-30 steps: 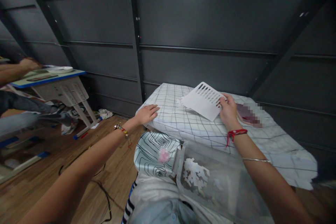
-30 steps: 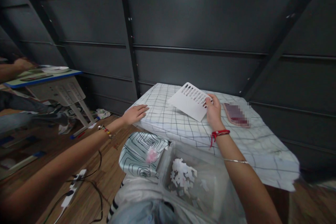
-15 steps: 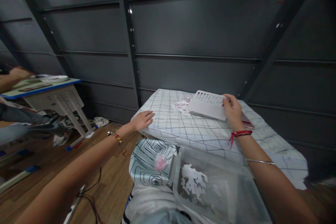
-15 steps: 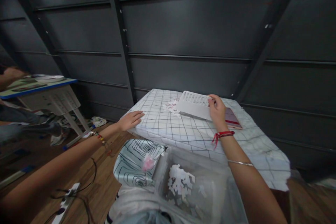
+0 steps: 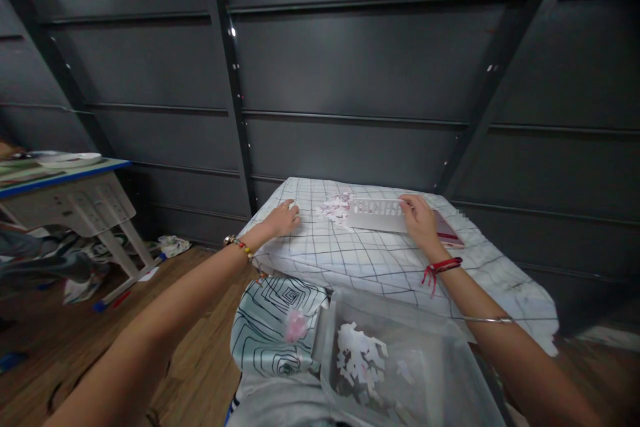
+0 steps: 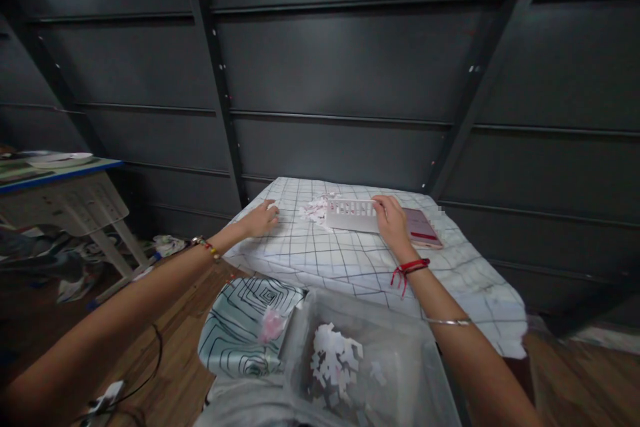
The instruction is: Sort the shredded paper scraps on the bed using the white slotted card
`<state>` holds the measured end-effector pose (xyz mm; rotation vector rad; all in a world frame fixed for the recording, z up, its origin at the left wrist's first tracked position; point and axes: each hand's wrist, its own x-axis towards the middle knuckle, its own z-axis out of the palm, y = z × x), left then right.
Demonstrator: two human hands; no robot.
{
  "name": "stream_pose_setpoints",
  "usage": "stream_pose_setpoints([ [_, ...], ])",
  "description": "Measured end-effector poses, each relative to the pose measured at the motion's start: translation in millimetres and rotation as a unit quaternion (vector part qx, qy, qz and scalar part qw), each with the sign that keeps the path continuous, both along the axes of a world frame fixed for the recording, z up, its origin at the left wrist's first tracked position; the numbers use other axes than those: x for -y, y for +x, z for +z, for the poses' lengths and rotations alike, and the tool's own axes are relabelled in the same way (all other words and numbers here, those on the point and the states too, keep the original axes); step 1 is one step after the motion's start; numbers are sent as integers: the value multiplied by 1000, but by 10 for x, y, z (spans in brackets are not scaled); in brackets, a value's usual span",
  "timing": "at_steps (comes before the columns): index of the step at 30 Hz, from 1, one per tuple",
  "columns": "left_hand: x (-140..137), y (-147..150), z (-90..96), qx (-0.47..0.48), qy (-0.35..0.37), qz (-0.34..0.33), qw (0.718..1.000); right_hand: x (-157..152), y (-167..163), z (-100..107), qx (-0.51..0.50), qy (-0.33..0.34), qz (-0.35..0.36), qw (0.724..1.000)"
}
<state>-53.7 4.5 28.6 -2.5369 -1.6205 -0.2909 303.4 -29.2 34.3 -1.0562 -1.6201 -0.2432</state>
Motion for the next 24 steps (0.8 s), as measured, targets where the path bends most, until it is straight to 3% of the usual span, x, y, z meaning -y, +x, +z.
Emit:
stream_pose_setpoints([
  [5,-7,199,-208,24,1,-66,997,58,-29,19,7,7,6,1000],
  [8,22,187,-290,25,-11,-71,997,121,-32,66,7,11,9,1000],
  [17,67,184,-277,40,4,-57,998,248,-209,77,18,13,0,1000],
  [24,90,189,-271,77,7,-57,995,494,-312,265,44,25,13,999],
])
